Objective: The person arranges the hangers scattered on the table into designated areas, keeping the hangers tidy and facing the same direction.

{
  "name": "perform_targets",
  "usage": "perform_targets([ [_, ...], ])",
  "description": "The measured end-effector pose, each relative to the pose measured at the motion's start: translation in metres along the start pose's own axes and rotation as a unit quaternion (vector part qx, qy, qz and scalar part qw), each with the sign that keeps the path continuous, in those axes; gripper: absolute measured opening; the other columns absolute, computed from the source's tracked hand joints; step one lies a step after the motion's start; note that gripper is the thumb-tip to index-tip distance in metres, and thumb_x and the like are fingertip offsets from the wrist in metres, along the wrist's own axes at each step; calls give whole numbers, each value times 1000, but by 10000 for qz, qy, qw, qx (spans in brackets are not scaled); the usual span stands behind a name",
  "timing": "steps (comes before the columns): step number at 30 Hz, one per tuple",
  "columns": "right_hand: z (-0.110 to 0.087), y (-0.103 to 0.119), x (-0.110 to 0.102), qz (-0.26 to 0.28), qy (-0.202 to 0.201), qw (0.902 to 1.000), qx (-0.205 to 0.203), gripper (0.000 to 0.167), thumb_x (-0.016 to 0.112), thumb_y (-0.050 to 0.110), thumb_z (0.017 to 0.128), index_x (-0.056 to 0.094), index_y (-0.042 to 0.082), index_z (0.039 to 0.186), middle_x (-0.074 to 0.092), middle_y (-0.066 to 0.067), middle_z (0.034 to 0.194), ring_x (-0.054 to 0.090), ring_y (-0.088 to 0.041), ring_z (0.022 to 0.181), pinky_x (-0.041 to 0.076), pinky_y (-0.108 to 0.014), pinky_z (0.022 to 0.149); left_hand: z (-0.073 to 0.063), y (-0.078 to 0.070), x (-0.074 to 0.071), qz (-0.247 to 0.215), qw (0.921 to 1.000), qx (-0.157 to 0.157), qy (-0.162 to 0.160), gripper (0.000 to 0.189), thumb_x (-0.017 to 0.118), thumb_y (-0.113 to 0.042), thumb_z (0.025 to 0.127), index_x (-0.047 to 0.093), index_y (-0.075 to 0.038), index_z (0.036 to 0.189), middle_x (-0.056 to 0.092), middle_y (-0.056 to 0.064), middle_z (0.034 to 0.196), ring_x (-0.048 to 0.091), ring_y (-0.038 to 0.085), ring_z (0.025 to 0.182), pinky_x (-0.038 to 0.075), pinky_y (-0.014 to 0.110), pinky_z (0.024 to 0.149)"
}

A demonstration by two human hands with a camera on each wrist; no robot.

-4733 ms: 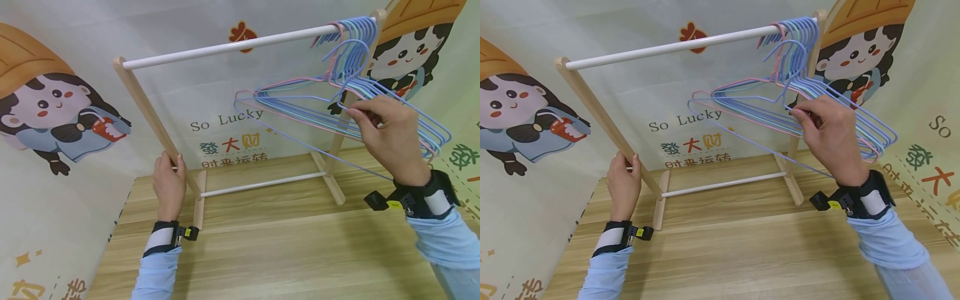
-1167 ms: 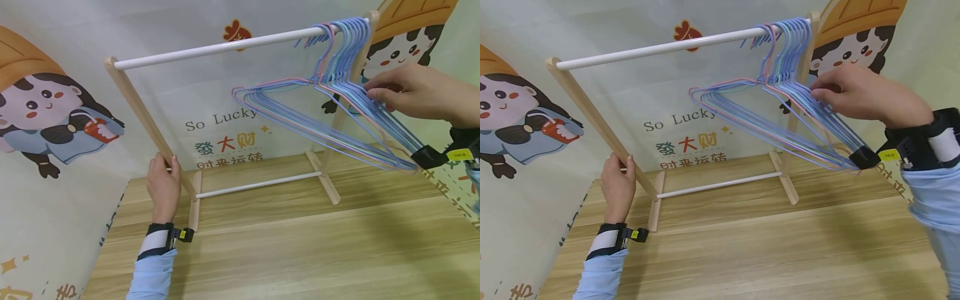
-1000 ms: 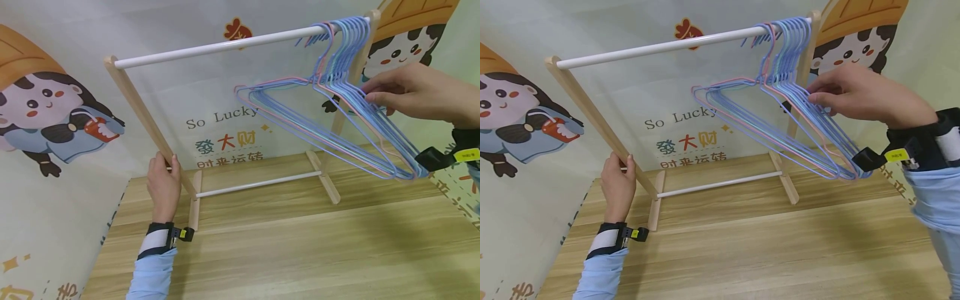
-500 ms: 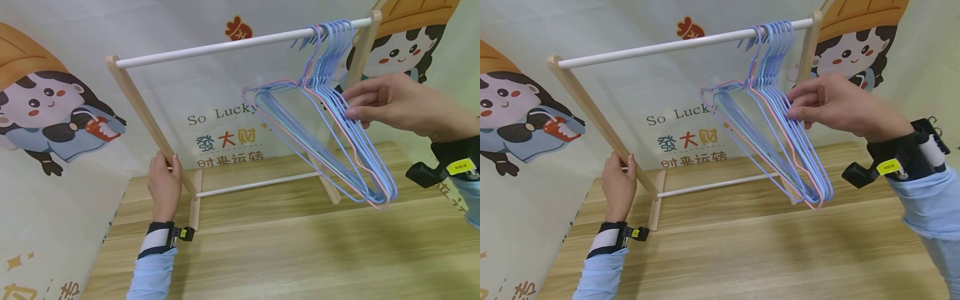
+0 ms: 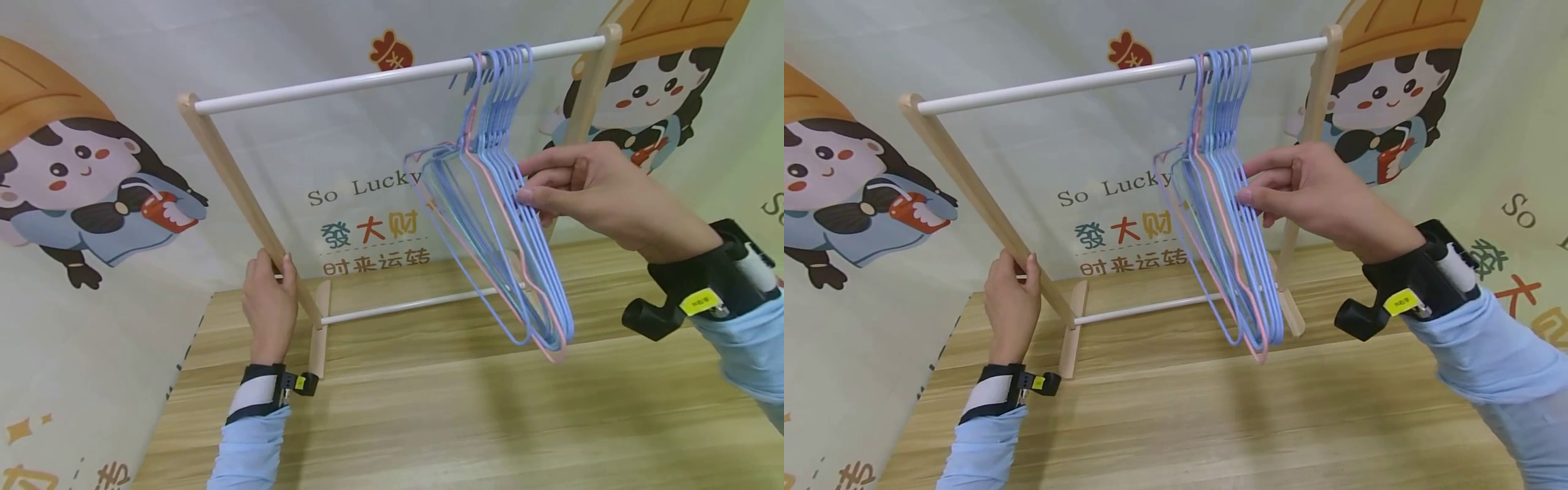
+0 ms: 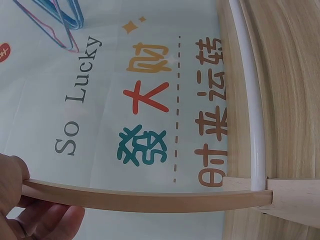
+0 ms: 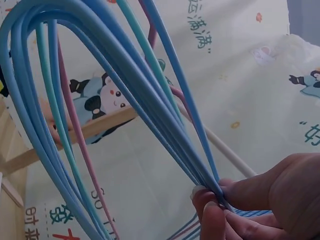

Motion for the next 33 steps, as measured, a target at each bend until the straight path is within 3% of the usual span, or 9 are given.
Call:
perform_targets([
  [7,9,8,21,227,-133,9996,-123,30,64,2,100,60,-13,126,76,-10,97,71,-20,76,58,-29,68,0,0,0,-41,10000,-7,-8,31,53,-26,107,57,4,105,57,19,90,64,35,81,55,48,61],
  [18,20,9,46,435,-139,9989,-144,34,65,6,100,60,-10,130,75,-12,102,71,-25,81,58,-32,70,-1,1,0,-36,10000,-34,16,30,54,-27,107,58,2,105,57,17,90,64,34,80,54,47,60],
  [33,22,3,52,558,-198,9982,31,34,66,9,100,61,-7,130,75,-14,97,69,-25,78,58,-32,69,-1,0,-1,3,10000,-32,19,30,55,-27,107,57,2,102,57,20,91,64,35,80,54,47,60],
])
Point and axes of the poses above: each hand's wrist, its own z-axis towards the middle knuckle, its own x-axis out of the palm, y = z × x, the point moved 7 cm from there along z, towards the middle knuckle
